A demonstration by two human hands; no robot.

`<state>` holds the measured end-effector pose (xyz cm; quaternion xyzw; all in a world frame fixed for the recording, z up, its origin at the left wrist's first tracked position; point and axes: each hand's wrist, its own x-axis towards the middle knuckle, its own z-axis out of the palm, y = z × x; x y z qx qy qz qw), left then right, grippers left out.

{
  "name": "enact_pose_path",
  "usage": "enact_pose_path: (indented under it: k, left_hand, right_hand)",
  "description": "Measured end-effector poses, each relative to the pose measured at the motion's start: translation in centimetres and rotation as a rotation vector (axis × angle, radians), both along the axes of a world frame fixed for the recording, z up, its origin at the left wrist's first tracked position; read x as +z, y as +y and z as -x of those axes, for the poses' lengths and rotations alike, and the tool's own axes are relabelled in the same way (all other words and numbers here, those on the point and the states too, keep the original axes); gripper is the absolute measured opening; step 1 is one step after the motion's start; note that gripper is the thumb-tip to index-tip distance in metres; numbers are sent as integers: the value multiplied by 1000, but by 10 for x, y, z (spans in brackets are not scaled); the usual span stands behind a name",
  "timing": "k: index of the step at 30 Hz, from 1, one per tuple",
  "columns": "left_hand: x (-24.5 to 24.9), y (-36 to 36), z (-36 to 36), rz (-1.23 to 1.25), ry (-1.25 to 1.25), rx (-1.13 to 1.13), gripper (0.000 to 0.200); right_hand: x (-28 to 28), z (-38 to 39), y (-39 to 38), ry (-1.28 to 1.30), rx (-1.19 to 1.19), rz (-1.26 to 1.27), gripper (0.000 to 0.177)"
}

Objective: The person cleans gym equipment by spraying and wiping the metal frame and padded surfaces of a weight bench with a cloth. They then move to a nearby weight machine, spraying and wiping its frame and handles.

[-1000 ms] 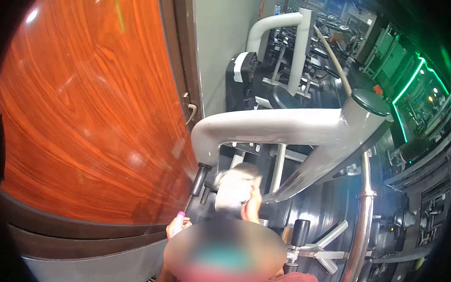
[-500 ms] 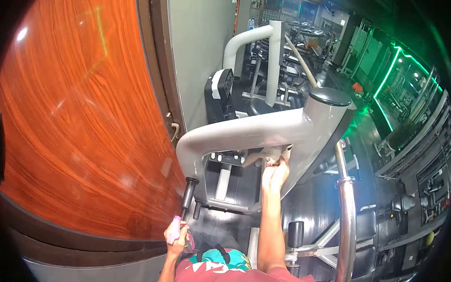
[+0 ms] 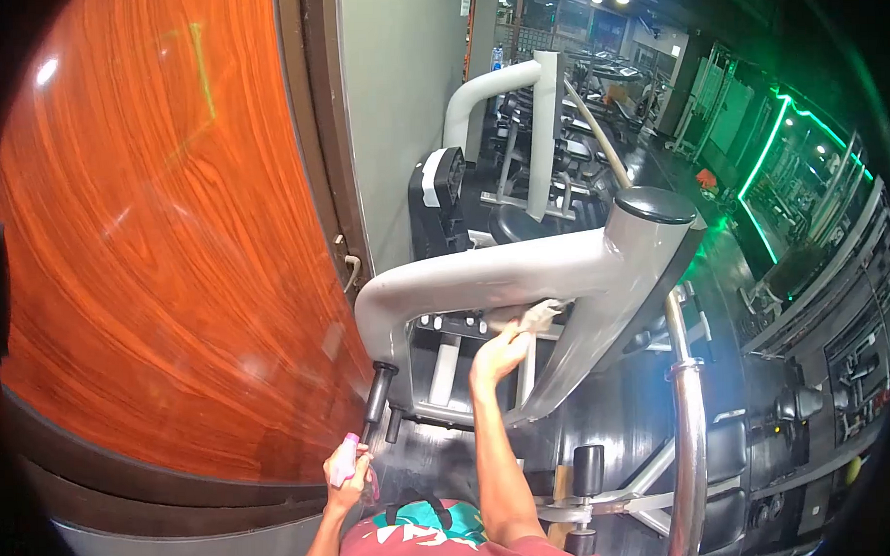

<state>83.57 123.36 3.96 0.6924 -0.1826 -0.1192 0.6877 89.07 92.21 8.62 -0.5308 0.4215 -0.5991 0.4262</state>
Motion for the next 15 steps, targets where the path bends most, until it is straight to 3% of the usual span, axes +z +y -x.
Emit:
enact_pose_path:
  k: [1, 2, 3, 4, 5, 6, 7, 8, 12, 15]
  left_hand:
    - [-4, 2, 1, -7, 16, -3, 11]
    - [-7, 4, 0, -14, 30, -6, 12]
    - [-7, 7, -1, -20, 27, -3, 12]
    - [-7, 9, 0, -25, 12, -4, 12]
    - [-6, 11, 1, -30, 0, -5, 12]
    - [-6, 12, 2, -35, 2, 0, 12]
    - [-5, 14, 3, -39, 3, 14, 12]
    - [-5, 17, 5, -46, 3, 30, 12]
    - [-3, 28, 11, -68, -45, 116, 12]
    - [-4, 31, 19, -60, -57, 174, 10]
  right_hand:
    - [-5, -3, 14, 54, 74, -63, 22]
    - [-12, -12, 33, -3, 137, 80, 21]
    - [-16, -17, 55, -83, 345, 16, 17]
    - [-64, -36, 62, 8, 379, 96, 23]
    - [-41, -32, 93, 248, 526, -48, 29]
    - [-82, -48, 107, 252, 576, 110, 34]
    - [-96, -54, 121, 196, 635, 39, 39]
    - [-120, -59, 125, 222, 587, 201, 42]
    - [-162, -68, 120, 250, 564, 323, 41]
    - [-164, -66, 118, 239, 505, 256, 42]
